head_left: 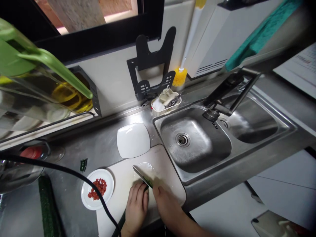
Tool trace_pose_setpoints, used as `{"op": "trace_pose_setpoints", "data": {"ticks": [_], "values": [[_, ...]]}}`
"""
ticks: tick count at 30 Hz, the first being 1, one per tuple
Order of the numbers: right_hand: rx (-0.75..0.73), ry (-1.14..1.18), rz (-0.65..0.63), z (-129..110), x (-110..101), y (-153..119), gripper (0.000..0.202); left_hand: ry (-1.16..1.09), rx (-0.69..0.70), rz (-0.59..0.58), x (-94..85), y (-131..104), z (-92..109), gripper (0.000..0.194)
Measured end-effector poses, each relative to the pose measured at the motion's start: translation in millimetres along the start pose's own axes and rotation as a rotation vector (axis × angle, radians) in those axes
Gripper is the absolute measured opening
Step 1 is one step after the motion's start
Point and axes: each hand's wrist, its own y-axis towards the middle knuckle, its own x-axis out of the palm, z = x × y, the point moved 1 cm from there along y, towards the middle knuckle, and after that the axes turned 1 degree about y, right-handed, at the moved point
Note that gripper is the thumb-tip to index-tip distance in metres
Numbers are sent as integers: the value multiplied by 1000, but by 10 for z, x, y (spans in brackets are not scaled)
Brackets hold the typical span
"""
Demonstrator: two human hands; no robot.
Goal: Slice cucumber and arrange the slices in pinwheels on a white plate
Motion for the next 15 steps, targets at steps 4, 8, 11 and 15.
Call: {"op": "trace_pose_setpoints", "data": {"ticks": [4, 8, 11, 15], "values": [[27, -111, 32, 144, -130, -56, 38, -9, -37, -14, -34, 12, 13, 28], [16, -152, 120, 230, -179, -64, 37, -28, -62, 54, -105, 47, 111, 27], [3, -170, 133, 241, -157, -55, 36, -60, 3, 59, -146, 139, 269, 24], [6, -199, 126, 236, -160, -63, 30, -76, 94, -31, -130, 335, 430, 23]]}}
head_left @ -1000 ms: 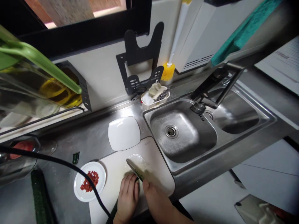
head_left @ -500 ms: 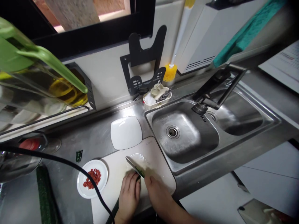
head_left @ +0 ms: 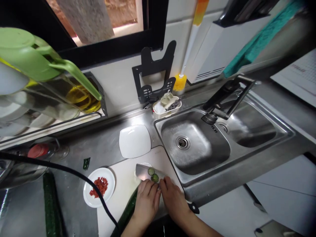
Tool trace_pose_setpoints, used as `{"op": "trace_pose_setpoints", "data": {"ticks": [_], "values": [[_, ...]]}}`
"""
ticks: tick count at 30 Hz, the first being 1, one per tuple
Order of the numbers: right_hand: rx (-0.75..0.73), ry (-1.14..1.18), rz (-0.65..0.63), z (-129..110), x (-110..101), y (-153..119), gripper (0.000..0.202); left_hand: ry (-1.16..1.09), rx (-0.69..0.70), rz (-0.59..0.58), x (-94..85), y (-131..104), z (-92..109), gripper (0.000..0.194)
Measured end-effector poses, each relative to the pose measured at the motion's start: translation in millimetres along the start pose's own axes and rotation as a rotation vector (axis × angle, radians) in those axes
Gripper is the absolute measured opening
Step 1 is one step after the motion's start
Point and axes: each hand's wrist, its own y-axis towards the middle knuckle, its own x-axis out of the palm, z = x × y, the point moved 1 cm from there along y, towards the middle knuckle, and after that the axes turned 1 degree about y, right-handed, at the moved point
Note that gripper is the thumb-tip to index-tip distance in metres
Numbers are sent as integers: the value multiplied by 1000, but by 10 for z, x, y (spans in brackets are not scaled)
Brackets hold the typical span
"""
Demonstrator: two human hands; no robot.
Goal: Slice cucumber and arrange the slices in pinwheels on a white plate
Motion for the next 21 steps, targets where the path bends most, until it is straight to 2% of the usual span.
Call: {"op": "trace_pose_setpoints", "data": {"ticks": [3, 7, 10, 13, 17, 21], "values": [[35, -20, 28, 25, -30, -22, 27, -15, 33, -33, 49, 139, -13, 25], [80, -39, 50, 59, -41, -76, 26, -16, 56, -15, 150, 297, -91, 27], [96, -32, 28, 62, -41, -149, 30, -21, 44, -14, 209, 413, -124, 28], [133, 8, -41, 70, -68, -264, 37, -37, 17, -32, 178, 476, -149, 27], [154, 214, -160, 118, -122, -426, 43, -95, -88, 75, -26, 333, -244, 28], [128, 371, -201, 155, -113, -474, 46, -92, -276, 186, -173, -61, -339, 25]]}}
